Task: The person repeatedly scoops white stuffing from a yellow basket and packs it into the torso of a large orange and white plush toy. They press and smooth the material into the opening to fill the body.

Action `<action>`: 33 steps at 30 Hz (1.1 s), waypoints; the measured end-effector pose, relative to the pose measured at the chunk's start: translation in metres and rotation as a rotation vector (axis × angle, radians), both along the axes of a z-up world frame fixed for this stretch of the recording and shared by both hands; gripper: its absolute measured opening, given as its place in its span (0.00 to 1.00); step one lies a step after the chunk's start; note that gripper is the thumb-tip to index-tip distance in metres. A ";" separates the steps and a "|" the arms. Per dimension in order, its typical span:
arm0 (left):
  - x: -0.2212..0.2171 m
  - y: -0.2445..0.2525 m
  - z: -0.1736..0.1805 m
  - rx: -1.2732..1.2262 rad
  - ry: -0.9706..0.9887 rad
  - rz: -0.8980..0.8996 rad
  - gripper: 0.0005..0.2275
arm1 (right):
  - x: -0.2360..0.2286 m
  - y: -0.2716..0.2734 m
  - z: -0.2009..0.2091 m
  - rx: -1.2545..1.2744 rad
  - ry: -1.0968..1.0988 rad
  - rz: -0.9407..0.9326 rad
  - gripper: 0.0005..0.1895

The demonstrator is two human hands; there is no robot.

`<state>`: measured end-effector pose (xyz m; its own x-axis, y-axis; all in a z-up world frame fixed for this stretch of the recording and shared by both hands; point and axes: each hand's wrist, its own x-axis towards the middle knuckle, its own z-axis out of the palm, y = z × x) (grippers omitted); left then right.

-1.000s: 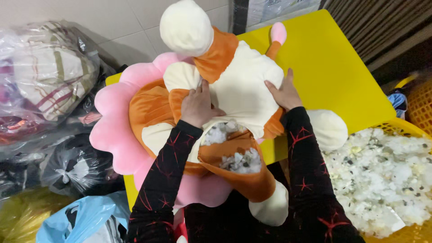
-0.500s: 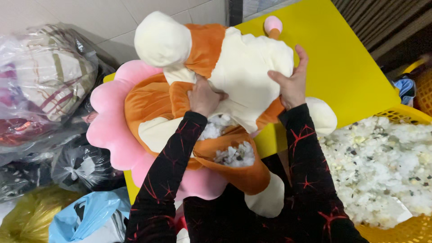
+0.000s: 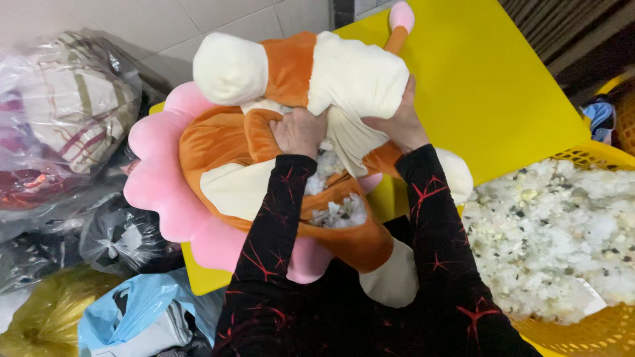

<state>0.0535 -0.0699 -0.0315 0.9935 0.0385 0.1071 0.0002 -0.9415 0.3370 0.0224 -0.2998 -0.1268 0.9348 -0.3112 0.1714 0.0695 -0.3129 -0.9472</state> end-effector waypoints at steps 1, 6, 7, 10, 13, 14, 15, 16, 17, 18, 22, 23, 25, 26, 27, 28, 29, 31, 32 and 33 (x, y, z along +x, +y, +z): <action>-0.006 -0.002 0.003 0.011 -0.069 -0.040 0.26 | 0.000 -0.001 0.000 -0.030 -0.097 0.012 0.67; -0.030 -0.007 0.034 0.223 -0.281 -0.235 0.21 | 0.007 -0.002 0.021 -0.223 -0.052 -0.121 0.66; -0.025 -0.012 0.040 0.196 -0.383 -0.387 0.15 | 0.005 0.001 0.024 -0.257 -0.084 -0.110 0.65; 0.017 -0.031 0.055 0.126 -0.535 -0.842 0.08 | -0.005 0.013 0.033 -0.313 -0.078 -0.116 0.63; 0.068 -0.046 0.066 0.270 -0.387 -1.000 0.33 | -0.007 0.020 0.047 -0.367 -0.094 -0.180 0.63; 0.078 -0.046 0.066 0.346 -0.331 -1.002 0.45 | -0.007 0.020 0.049 -0.388 -0.105 -0.208 0.64; 0.086 -0.044 0.064 0.368 -0.191 -0.931 0.52 | -0.007 0.017 0.051 -0.316 -0.146 -0.170 0.65; 0.091 -0.039 0.062 0.387 -0.053 -0.856 0.59 | -0.007 0.013 0.051 -0.245 -0.186 -0.131 0.65; 0.095 -0.035 0.059 0.405 0.085 -0.775 0.66 | -0.006 0.009 0.048 -0.172 -0.225 -0.091 0.66; 0.097 -0.032 0.054 0.369 0.105 -0.755 0.69 | -0.004 0.003 0.045 0.137 -0.158 -0.057 0.67; 0.099 -0.024 0.024 0.225 0.200 -0.680 0.72 | 0.007 -0.012 0.023 0.675 0.041 0.080 0.71; 0.100 -0.024 0.015 0.190 0.225 -0.670 0.71 | 0.009 -0.013 0.015 0.635 0.067 0.106 0.72; 0.100 -0.025 -0.005 0.184 0.055 -0.698 0.57 | 0.016 -0.008 0.001 0.135 -0.063 0.084 0.72; 0.100 -0.026 -0.014 0.179 -0.030 -0.711 0.50 | 0.020 -0.005 -0.005 -0.117 -0.124 0.070 0.72; 0.101 -0.026 -0.021 0.130 -0.013 -0.701 0.36 | 0.024 -0.004 -0.008 -0.061 -0.113 0.063 0.67; 0.101 -0.026 -0.028 0.081 0.004 -0.691 0.22 | 0.027 -0.001 -0.011 -0.005 -0.101 0.056 0.62; 0.100 -0.026 -0.033 0.032 0.018 -0.679 0.11 | 0.032 0.000 -0.011 0.051 -0.093 0.052 0.57; 0.097 -0.030 -0.039 -0.076 -0.157 -0.610 0.07 | 0.039 0.003 -0.009 0.148 -0.029 0.078 0.40; 0.096 -0.032 -0.040 -0.128 -0.244 -0.574 0.06 | 0.042 0.003 -0.006 0.197 0.004 0.091 0.32; 0.093 -0.033 -0.041 -0.137 -0.267 -0.545 0.08 | 0.042 0.006 -0.006 0.127 -0.025 0.037 0.28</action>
<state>0.1468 -0.1031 -0.0727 0.8139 -0.4358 0.3842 -0.5692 -0.7306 0.3770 0.0642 -0.2940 -0.1328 0.9420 -0.2969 0.1563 0.1031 -0.1873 -0.9769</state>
